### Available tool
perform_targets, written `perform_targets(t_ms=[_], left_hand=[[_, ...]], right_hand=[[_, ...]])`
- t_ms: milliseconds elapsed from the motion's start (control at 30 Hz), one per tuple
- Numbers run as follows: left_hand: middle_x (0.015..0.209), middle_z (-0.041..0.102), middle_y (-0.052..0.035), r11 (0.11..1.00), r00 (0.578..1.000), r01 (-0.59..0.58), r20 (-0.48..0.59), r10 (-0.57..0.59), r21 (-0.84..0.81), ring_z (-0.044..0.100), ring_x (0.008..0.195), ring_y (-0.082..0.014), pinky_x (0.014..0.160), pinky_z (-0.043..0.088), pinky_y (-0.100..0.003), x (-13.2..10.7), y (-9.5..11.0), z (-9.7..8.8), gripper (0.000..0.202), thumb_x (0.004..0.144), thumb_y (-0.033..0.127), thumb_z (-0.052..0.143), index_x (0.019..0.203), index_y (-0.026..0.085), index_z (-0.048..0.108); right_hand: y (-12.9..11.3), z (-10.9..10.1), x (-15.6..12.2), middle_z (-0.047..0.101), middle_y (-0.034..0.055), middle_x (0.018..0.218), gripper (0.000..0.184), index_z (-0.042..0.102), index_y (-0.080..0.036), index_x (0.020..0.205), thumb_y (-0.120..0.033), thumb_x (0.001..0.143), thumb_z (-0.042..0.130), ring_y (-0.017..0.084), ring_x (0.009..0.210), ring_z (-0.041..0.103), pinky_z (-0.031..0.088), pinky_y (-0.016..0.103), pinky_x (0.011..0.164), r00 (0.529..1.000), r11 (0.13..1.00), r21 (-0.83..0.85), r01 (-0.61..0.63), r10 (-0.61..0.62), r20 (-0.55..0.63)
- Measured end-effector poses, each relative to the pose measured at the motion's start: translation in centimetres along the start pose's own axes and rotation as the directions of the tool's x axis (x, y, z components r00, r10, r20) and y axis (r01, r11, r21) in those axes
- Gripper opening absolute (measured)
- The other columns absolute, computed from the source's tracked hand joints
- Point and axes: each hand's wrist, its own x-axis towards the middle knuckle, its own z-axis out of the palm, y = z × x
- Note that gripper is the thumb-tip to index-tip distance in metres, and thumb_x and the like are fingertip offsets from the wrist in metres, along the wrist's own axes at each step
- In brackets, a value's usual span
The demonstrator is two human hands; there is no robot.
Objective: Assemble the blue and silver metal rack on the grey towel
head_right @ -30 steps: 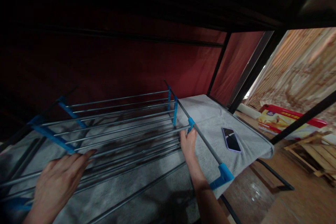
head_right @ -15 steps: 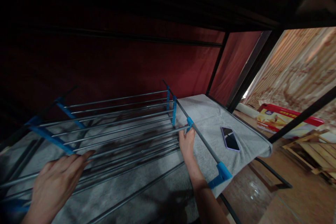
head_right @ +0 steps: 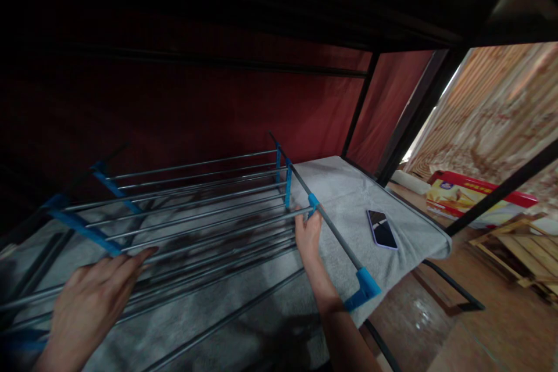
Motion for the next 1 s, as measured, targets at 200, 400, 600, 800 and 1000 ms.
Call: perform_targets(t_ms=[200, 400, 600, 800, 1000], left_hand=[[0.077, 0.062, -0.0053, 1.0, 1.0, -0.005, 0.016, 0.005, 0.0, 0.056, 0.077, -0.0248, 0.071, 0.034, -0.035, -0.1, -0.2, 0.1, 0.038, 0.102, 0.033, 0.033, 0.117, 0.02, 0.065], [0.079, 0.063, -0.0053, 1.0, 1.0, -0.008, 0.023, 0.007, 0.03, 0.056, 0.078, -0.0238, 0.072, 0.034, -0.035, -0.2, -0.3, 0.3, 0.037, 0.102, 0.03, 0.032, 0.118, 0.019, 0.064], [0.076, 0.062, -0.0052, 1.0, 0.999, -0.001, 0.045, 0.001, -0.007, 0.057, 0.076, -0.0256, 0.069, 0.035, -0.037, 0.0, -0.2, -0.4, 0.037, 0.101, 0.031, 0.035, 0.122, 0.021, 0.064], [0.08, 0.065, -0.0055, 0.997, 0.997, 0.021, 0.074, -0.015, -0.078, 0.06, 0.079, -0.0247, 0.074, 0.039, -0.037, -0.3, -0.4, 0.9, 0.037, 0.1, 0.033, 0.036, 0.124, 0.022, 0.063], [0.083, 0.064, -0.0054, 0.996, 0.99, 0.093, 0.107, -0.093, 0.009, 0.058, 0.081, -0.0224, 0.072, 0.037, -0.035, 1.4, 0.8, -1.0, 0.036, 0.096, 0.013, 0.04, 0.124, 0.02, 0.062]], right_hand=[[-0.2, 0.0, 0.1, 0.053, 0.0052, 0.088, 0.033, 0.048, -0.023, 0.094, -0.056, 0.091, 0.047, 0.024, 0.088, 0.052, 0.047, 0.047, 0.09, 1.0, 0.999, -0.034, -0.003, 0.003, 0.003], [-0.4, 0.2, 0.0, 0.054, 0.0078, 0.091, 0.031, 0.049, -0.023, 0.095, -0.054, 0.092, 0.046, 0.026, 0.093, 0.052, 0.046, 0.049, 0.094, 0.999, 0.997, -0.075, 0.014, -0.016, -0.028], [-0.8, 0.2, -0.3, 0.055, 0.0095, 0.092, 0.032, 0.049, -0.022, 0.093, -0.054, 0.092, 0.046, 0.028, 0.096, 0.053, 0.045, 0.052, 0.096, 0.999, 0.997, -0.076, 0.008, -0.012, -0.042], [-0.9, 0.1, -0.2, 0.056, 0.0112, 0.091, 0.031, 0.046, -0.023, 0.089, -0.054, 0.091, 0.044, 0.029, 0.099, 0.052, 0.044, 0.053, 0.096, 0.999, 0.997, -0.074, 0.014, -0.017, -0.03], [0.0, -0.9, 0.1, 0.057, 0.0139, 0.087, 0.034, 0.046, -0.025, 0.082, -0.058, 0.087, 0.045, 0.034, 0.104, 0.054, 0.042, 0.053, 0.094, 0.999, 0.996, -0.084, 0.033, -0.031, 0.026]])
